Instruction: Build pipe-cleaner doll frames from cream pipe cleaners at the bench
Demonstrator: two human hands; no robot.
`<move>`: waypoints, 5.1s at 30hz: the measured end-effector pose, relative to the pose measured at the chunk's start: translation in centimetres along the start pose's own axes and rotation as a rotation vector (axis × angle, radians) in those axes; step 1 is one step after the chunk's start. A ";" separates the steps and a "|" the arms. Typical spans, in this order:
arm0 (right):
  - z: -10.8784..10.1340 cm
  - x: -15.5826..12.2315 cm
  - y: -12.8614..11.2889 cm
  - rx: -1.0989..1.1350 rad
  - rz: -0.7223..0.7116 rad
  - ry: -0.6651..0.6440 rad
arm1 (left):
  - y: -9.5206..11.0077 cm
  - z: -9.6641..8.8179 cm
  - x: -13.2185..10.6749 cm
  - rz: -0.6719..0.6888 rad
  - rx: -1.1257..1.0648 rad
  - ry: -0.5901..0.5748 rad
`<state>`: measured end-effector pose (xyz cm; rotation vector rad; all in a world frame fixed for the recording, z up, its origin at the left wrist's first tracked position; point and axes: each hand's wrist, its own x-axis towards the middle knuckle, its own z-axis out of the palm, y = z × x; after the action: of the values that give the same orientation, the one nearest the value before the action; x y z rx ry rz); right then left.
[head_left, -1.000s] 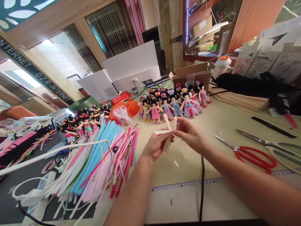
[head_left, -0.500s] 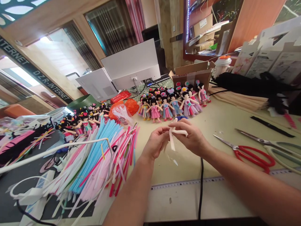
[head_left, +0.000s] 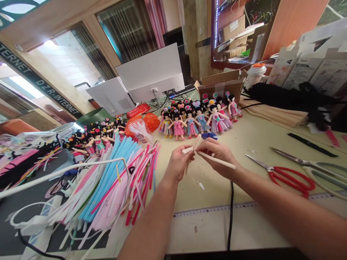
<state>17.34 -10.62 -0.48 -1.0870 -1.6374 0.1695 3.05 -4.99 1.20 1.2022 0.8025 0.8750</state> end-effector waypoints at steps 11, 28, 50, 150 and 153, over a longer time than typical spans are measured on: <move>-0.1 0.1 0.3 -0.034 -0.073 -0.030 | -0.1 -0.1 0.1 -0.005 -0.012 0.034; 0.0 0.0 0.9 -0.153 -0.019 -0.165 | -1.4 -0.7 1.0 0.010 0.067 0.029; -1.0 0.2 1.0 0.047 -0.033 -0.168 | -0.1 -1.0 0.8 -0.043 0.008 0.104; -1.8 0.4 -1.0 0.164 0.052 -0.406 | 0.3 -3.3 1.6 -0.116 -0.041 -0.141; -1.7 0.3 -0.9 0.154 0.053 -0.428 | 0.4 -3.3 1.5 -0.117 -0.041 -0.141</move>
<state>18.29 -11.61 0.98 -1.0214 -1.9360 0.5871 0.75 -2.12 0.89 1.1560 0.7302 0.7002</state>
